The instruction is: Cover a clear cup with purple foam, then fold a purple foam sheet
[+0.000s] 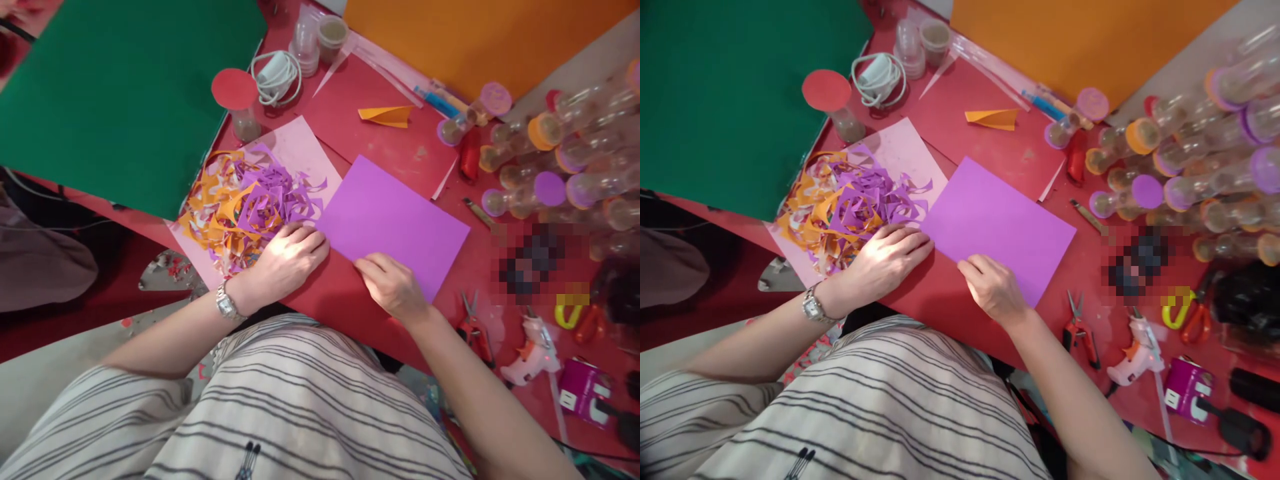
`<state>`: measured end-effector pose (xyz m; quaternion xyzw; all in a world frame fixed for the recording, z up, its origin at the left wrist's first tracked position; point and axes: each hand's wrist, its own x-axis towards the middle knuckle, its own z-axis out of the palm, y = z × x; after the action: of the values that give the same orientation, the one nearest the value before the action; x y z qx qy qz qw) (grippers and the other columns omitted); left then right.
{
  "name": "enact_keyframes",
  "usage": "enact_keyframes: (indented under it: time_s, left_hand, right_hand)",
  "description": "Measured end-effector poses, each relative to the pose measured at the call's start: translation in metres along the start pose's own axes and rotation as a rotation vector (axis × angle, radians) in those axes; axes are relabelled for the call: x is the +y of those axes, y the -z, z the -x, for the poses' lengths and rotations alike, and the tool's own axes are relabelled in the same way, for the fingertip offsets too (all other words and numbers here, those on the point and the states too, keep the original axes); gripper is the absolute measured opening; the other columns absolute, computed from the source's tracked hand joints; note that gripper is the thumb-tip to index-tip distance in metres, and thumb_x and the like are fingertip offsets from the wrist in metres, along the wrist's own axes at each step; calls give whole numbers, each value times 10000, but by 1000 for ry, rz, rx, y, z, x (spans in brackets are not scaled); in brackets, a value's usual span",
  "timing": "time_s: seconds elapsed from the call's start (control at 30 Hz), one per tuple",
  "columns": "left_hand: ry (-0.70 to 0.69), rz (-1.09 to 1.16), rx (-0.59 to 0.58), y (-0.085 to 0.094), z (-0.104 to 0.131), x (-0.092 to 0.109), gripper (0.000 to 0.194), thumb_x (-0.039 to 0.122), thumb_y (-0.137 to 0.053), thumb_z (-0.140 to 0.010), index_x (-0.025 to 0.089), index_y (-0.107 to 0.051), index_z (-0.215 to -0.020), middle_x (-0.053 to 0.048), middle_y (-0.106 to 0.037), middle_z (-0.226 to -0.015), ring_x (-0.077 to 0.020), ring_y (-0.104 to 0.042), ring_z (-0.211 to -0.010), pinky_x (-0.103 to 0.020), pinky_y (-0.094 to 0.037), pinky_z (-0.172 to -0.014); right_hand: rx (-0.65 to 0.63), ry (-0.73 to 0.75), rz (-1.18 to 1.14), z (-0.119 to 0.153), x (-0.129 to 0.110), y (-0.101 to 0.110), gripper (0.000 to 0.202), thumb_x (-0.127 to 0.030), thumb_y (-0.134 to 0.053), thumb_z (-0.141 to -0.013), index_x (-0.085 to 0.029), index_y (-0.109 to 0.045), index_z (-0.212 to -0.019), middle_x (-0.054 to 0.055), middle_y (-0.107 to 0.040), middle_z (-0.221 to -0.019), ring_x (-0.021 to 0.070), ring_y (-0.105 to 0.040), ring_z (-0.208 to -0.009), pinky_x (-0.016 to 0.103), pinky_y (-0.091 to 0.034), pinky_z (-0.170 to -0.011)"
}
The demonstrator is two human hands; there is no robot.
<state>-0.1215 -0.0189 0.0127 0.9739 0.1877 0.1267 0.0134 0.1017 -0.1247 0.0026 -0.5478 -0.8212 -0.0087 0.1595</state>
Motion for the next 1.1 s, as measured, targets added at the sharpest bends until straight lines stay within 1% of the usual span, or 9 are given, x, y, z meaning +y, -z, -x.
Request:
enact_keyframes:
  time_s: [0.1, 0.2, 0.27, 0.33, 0.47, 0.6, 0.77, 0.97, 1.1]
  left_hand:
    - [13, -5, 11, -3, 1, 1, 237, 127, -445, -984, 140, -678, -1027, -88, -693, -1034, -211, -639, -995, -366, -504, -927]
    - [21, -1, 12, -4, 2, 2, 237, 127, -441, -984, 147, -675, -1018, -88, -689, -1041, -213, -631, -1002, -373, -493, -933]
    - [27, 16, 10, -5, 2, 2, 234, 130, -440, -985, 145, -672, -1019, -92, -685, -1043, -217, -626, -1004, -385, -483, -938]
    - [35, 37, 10, -5, 3, 2, 233, 134, -439, -988, 144, -670, -1018, -95, -683, -1046, -222, -622, -1008, -396, -474, -943]
    - [42, 60, 5, -6, 3, 0, 237, 134, -436, -991, 148, -671, -1022, -102, -681, -1049, -229, -618, -1010, -407, -470, -924]
    - [36, 37, 5, -5, 2, 0, 223, 140, -454, -988, 146, -673, -1030, -95, -686, -1039, -226, -622, -998, -396, -470, -919]
    - [20, 21, 23, -3, 1, -1, 237, 119, -446, -984, 136, -675, -1039, -94, -696, -1040, -219, -633, -977, -385, -474, -915]
    - [15, 15, 35, -3, 0, -1, 288, 118, -407, -992, 154, -687, -1052, -95, -703, -1042, -212, -641, -971, -392, -477, -903]
    - [-7, -12, 16, 0, -2, -4, 292, 103, -401, -984, 157, -683, -1035, -91, -704, -1030, -209, -639, -930, -391, -474, -879]
  right_hand:
    - [-28, 33, 14, -18, -2, -9, 245, -67, -469, -945, -202, -654, -859, 16, -647, -770, 120, -558, -681, 243, -417, -657]
    - [-26, 81, 34, -29, -2, -14, 251, -93, -459, -960, -199, -655, -844, 18, -638, -764, 122, -528, -663, 245, -406, -655]
    - [-21, 119, 57, -32, -2, -13, 270, -93, -439, -962, -191, -650, -826, 24, -626, -752, 131, -507, -651, 255, -401, -651]
    - [-49, 140, 69, -32, -2, -11, 290, -75, -415, -954, -189, -647, -821, 29, -606, -738, 140, -491, -646, 265, -394, -644]
    - [-103, 124, 47, -26, -3, -8, 293, -50, -412, -930, -191, -642, -817, 27, -566, -713, 148, -474, -645, 269, -389, -639]
    - [-71, 90, 71, -14, -2, -5, 288, -42, -418, -924, -191, -648, -835, 23, -577, -718, 142, -475, -640, 266, -393, -641]
    - [-47, 56, 69, 9, 2, 3, 272, -53, -453, -920, -194, -648, -792, 29, -604, -739, 136, -514, -663, 261, -415, -647]
    - [-39, -37, 38, 47, 10, 14, 225, -70, -506, -906, -197, -674, -827, 25, -613, -749, 132, -538, -671, 259, -417, -647]
    - [-22, -66, 25, 75, 16, 24, 227, -79, -491, -925, -199, -681, -889, 18, -617, -746, 130, -547, -664, 257, -424, -653]
